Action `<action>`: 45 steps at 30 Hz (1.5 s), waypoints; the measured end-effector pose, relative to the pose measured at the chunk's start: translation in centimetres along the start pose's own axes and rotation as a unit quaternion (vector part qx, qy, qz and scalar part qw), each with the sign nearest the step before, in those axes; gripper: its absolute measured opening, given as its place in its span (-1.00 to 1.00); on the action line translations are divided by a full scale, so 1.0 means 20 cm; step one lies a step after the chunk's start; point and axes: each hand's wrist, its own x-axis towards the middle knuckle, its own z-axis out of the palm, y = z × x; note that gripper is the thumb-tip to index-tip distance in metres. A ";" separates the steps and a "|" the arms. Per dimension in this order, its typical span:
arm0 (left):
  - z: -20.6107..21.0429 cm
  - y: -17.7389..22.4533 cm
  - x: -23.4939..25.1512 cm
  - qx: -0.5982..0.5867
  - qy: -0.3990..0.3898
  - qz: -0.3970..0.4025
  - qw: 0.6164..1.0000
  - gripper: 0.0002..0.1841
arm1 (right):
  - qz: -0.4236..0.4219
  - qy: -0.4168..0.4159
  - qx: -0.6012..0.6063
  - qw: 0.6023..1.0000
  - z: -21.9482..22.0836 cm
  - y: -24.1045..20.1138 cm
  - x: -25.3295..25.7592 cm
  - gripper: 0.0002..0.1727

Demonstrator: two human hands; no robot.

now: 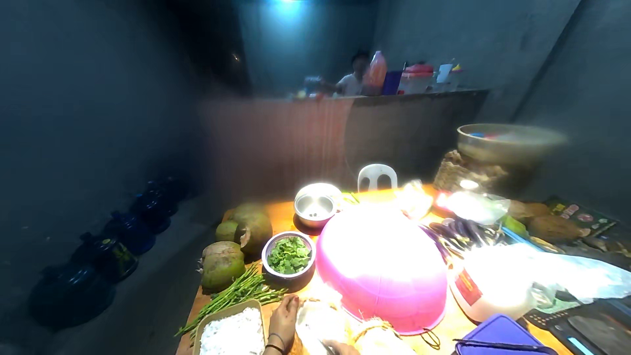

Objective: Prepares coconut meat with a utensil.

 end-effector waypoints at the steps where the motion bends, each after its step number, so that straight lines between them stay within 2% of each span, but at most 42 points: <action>1: 0.00 0.00 0.00 0.003 -0.001 0.000 1.000 -0.57 | -0.001 -0.001 0.000 1.000 0.00 0.00 0.00 -0.49; 16: 0.01 -0.02 0.01 -0.003 0.001 0.006 1.000 -0.56 | 0.022 0.016 0.018 0.999 0.02 0.00 -0.01 -0.50; 39: 0.01 -0.04 0.01 -0.011 -0.001 0.015 1.000 -0.57 | 0.032 -0.006 0.003 0.999 0.02 -0.02 -0.01 -0.49; 45: -0.01 0.00 0.00 0.009 -0.033 -0.001 0.999 -0.33 | 0.041 0.003 -0.002 0.999 0.01 -0.03 -0.02 -0.50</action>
